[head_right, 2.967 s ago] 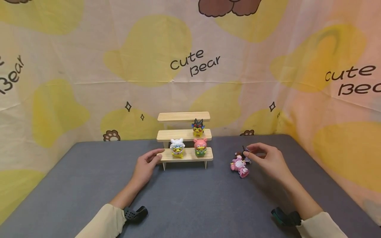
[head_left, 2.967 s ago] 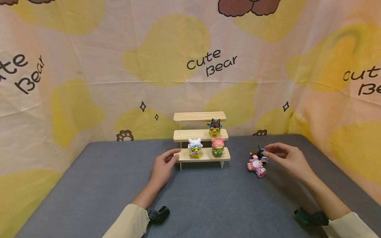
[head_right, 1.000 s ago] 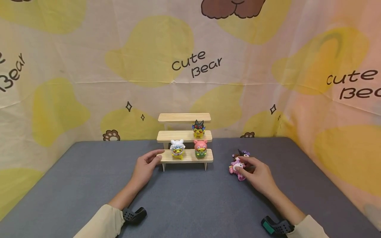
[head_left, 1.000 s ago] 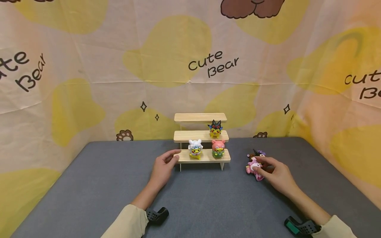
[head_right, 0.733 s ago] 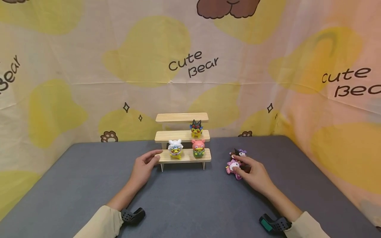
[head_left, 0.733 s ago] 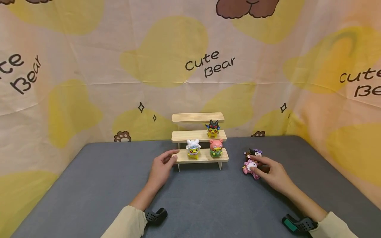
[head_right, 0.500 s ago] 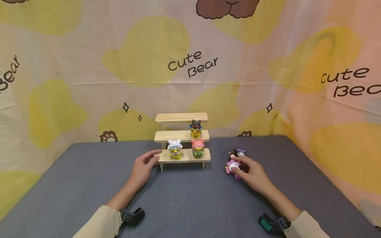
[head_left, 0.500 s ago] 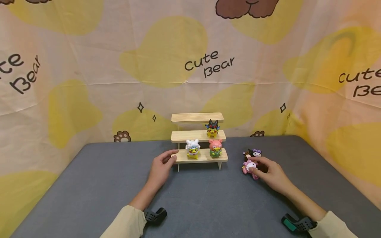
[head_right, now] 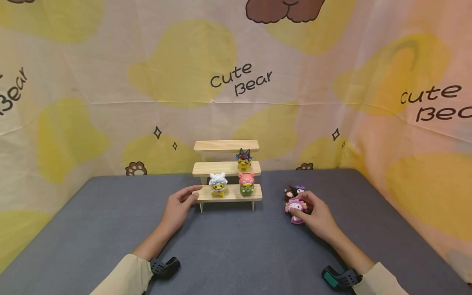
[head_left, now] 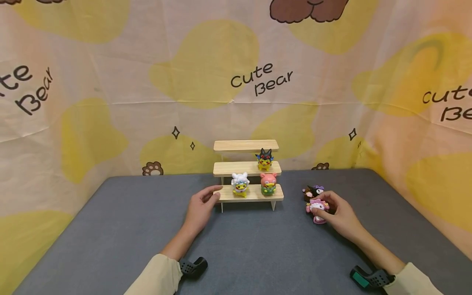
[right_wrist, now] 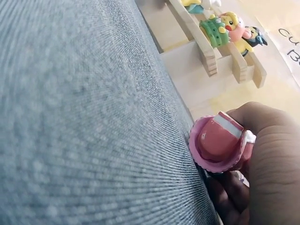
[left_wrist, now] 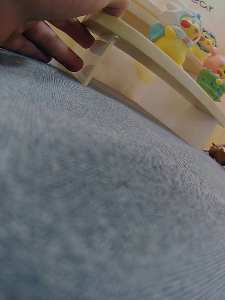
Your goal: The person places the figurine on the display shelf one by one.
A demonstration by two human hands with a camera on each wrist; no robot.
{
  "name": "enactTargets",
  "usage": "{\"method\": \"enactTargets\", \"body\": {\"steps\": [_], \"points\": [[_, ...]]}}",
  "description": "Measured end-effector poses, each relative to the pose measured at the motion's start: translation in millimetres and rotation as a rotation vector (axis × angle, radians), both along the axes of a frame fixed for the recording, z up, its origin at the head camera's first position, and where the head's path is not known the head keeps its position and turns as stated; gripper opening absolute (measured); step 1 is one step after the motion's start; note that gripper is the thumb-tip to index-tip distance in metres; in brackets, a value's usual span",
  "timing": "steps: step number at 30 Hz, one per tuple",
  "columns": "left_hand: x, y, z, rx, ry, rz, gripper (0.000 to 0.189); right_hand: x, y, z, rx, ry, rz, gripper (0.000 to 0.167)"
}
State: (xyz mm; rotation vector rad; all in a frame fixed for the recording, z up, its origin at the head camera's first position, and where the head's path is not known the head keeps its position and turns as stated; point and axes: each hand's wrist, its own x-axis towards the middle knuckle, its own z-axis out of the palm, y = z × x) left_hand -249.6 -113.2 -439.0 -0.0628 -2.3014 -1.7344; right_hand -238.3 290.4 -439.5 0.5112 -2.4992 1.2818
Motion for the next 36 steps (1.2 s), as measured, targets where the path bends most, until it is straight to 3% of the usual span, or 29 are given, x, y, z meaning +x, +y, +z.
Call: {"method": "enactTargets", "body": {"steps": [10,22,36], "points": [[0.6,-0.2,0.2,-0.01,-0.006,0.002,0.024,1.2,0,-1.8,-0.114,-0.046,0.025,0.03],[1.0,0.8,0.5,-0.027,-0.005,0.009,0.025,0.7,2,2.0,-0.128,-0.093,0.047,0.031],[0.3,-0.2,0.2,-0.014,-0.004,-0.007,0.026,6.2,-15,39.7,-0.112,-0.137,0.147,0.031]]}}
